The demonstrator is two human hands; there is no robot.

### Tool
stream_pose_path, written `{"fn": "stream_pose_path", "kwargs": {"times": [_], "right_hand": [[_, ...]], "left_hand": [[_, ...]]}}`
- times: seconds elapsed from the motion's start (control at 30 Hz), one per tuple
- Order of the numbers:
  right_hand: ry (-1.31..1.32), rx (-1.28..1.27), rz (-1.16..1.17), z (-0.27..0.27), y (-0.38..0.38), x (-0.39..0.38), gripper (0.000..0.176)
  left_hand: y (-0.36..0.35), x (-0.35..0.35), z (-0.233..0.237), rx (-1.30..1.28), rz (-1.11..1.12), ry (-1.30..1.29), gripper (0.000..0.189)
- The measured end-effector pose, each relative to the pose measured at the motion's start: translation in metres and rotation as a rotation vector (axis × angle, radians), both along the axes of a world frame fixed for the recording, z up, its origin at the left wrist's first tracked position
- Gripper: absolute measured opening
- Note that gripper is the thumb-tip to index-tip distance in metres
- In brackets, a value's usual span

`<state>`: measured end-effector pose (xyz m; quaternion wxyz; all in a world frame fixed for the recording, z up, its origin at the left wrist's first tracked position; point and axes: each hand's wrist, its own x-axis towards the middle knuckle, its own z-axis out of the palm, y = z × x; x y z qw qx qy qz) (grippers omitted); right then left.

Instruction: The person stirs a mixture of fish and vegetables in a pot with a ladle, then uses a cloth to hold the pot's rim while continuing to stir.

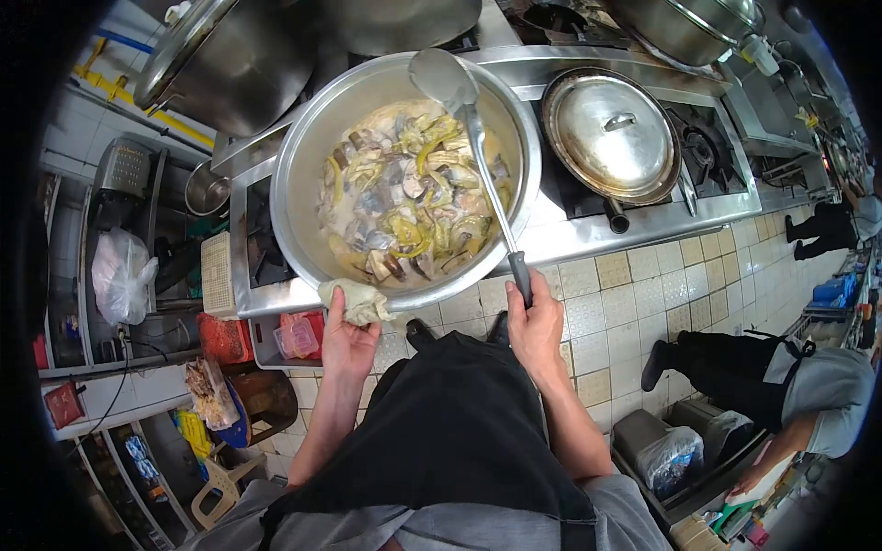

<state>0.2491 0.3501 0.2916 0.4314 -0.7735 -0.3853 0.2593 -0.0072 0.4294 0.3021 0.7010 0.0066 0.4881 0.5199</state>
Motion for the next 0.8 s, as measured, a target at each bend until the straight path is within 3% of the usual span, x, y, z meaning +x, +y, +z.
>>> {"fn": "stream_pose_path", "kwargs": {"times": [0.13,0.43,0.8], "right_hand": [[-0.033,-0.030,0.032,0.007,0.004,0.017,0.025],[0.008,-0.062,0.125,0.014,0.026,0.054,0.026],[0.011,-0.070,0.188,0.014,0.027,0.082,0.027]], "left_hand": [[0.004,-0.006,-0.008,0.114,-0.077,0.102,0.034],[0.006,0.028,0.002,0.070,0.097,0.302,0.032],[-0.002,0.095,-0.001,0.122,-0.088,0.174,0.039]]}}
